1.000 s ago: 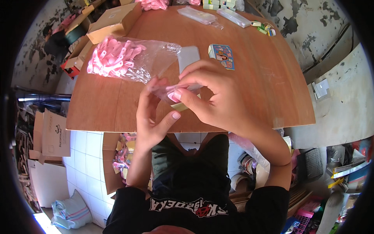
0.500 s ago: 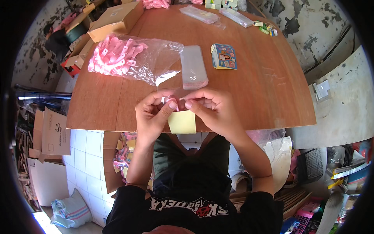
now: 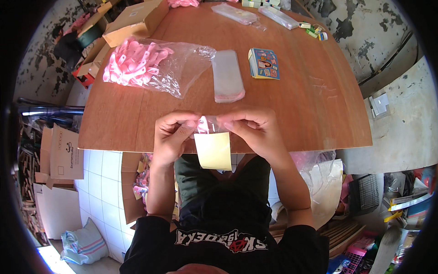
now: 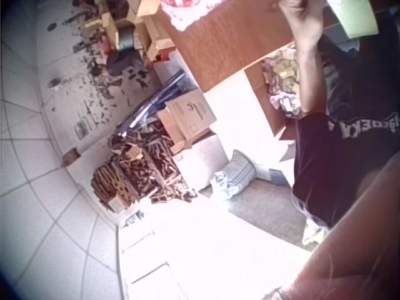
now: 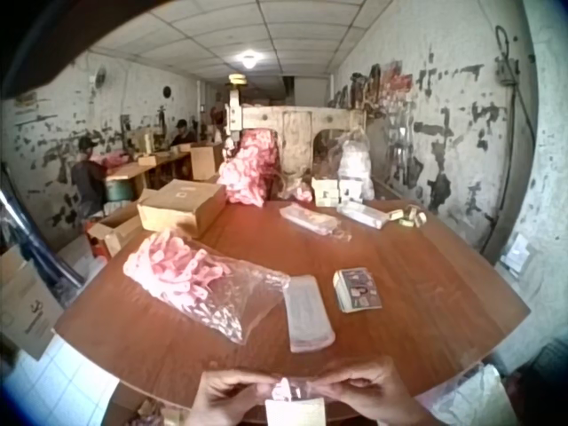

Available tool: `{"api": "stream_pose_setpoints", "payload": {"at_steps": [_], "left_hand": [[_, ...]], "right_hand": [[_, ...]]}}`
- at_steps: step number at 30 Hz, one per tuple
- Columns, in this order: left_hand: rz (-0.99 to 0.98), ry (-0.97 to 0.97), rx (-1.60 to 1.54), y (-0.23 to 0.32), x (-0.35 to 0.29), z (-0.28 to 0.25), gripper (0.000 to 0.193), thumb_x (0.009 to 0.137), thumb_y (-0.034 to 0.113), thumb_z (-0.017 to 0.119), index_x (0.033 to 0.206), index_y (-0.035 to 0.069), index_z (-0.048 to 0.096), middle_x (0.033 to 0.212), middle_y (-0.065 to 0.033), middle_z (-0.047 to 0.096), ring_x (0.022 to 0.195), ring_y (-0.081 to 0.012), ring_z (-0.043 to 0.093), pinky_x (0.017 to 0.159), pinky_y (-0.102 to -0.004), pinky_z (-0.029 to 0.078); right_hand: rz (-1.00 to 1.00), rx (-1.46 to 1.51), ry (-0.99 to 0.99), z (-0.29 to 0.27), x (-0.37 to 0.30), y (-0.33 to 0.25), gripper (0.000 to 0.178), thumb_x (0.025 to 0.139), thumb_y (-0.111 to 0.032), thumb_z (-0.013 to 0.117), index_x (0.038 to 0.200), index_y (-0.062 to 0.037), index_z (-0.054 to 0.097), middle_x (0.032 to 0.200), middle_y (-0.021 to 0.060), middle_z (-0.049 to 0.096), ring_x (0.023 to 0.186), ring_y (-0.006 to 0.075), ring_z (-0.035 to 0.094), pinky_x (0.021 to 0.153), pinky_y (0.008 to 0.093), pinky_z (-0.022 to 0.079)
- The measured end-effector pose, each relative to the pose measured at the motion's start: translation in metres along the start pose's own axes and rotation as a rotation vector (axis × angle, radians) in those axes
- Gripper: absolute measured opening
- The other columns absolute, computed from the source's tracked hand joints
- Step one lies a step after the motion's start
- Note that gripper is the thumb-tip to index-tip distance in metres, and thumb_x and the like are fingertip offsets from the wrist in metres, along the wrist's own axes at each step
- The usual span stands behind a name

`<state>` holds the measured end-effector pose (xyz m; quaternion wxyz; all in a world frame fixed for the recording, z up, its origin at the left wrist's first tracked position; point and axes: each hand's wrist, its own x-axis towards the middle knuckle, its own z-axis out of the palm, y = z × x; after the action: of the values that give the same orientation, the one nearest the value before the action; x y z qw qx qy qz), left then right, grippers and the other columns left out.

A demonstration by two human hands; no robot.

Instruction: The person places a small yellow card and a pink plastic spoon into clear plastic bags at a table. They repeat this process multiple times, handling the items one at a time and arranging them inside the bags.

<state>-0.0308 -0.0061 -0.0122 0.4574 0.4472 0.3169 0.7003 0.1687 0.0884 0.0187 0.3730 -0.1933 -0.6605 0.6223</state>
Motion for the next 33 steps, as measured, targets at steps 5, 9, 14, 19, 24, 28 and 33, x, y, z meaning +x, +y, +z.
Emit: {"api": "stream_pose_setpoints", "payload": {"at_steps": [5,9,14,19,24,28,33], "left_hand": [[0.020,-0.061,0.004,-0.004,0.000,-0.005,0.018,0.094,-0.006,0.054,0.106,-0.005,0.068,0.099,-0.0133,0.072,0.092,-0.0163,0.068,0.081,-0.0296,0.056],[-0.015,-0.074,-0.091,0.000,0.000,-0.004,0.019,0.094,-0.007,0.051,0.104,-0.007,0.066,0.100,-0.0133,0.071,0.092,-0.0175,0.068,0.082,-0.0301,0.056],[0.000,-0.100,-0.093,0.000,-0.002,-0.005,0.015,0.095,-0.001,0.054,0.106,-0.007,0.063,0.103,-0.0163,0.069,0.093,-0.0194,0.068,0.082,-0.0313,0.056],[-0.045,-0.095,0.024,0.005,-0.005,0.003,0.029,0.083,-0.011,0.069,0.110,-0.006,0.059,0.109,-0.0171,0.067,0.094,-0.0184,0.068,0.081,-0.0287,0.058],[-0.022,-0.111,0.080,0.008,-0.007,-0.001,0.034,0.084,-0.013,0.066,0.116,-0.004,0.057,0.115,-0.0165,0.065,0.099,-0.0196,0.067,0.081,-0.0301,0.058],[-0.081,-0.126,0.049,0.013,-0.009,-0.003,0.038,0.085,-0.014,0.065,0.120,-0.002,0.056,0.118,-0.0160,0.065,0.101,-0.0193,0.066,0.084,-0.0301,0.058],[-0.076,-0.129,0.044,0.008,-0.015,-0.012,0.041,0.084,-0.015,0.065,0.122,-0.003,0.055,0.117,-0.0164,0.065,0.102,-0.0200,0.067,0.085,-0.0307,0.057]], "right_hand": [[-0.098,0.008,-0.099,-0.003,0.000,0.001,0.016,0.086,0.011,0.060,0.095,0.0049,0.071,0.093,0.0107,0.069,0.084,0.0136,0.066,0.074,0.0255,0.051],[-0.125,0.000,-0.116,-0.006,-0.001,0.004,0.017,0.087,0.012,0.057,0.094,0.0059,0.070,0.093,0.0116,0.068,0.086,0.0151,0.065,0.075,0.0260,0.051],[-0.147,0.032,-0.121,-0.006,-0.003,0.001,0.013,0.087,0.008,0.059,0.093,0.0063,0.070,0.095,0.0127,0.068,0.086,0.0167,0.065,0.077,0.0285,0.051],[-0.135,0.088,-0.064,0.004,-0.005,0.004,0.018,0.081,0.004,0.075,0.095,0.0033,0.064,0.091,0.0088,0.065,0.081,0.0114,0.065,0.070,0.0244,0.053],[0.018,-0.009,-0.084,0.005,-0.007,0.000,0.031,0.074,0.008,0.080,0.097,0.0002,0.061,0.099,0.0044,0.057,0.085,0.0088,0.061,0.073,0.0226,0.052],[0.090,-0.003,-0.087,0.006,-0.007,-0.004,0.030,0.074,0.007,0.080,0.097,-0.0008,0.061,0.099,0.0026,0.057,0.084,0.0067,0.059,0.073,0.0221,0.052],[0.098,0.028,-0.119,0.004,-0.006,0.002,0.029,0.078,0.004,0.079,0.100,-0.0003,0.060,0.094,0.0031,0.061,0.083,0.0065,0.061,0.072,0.0220,0.053]]}}
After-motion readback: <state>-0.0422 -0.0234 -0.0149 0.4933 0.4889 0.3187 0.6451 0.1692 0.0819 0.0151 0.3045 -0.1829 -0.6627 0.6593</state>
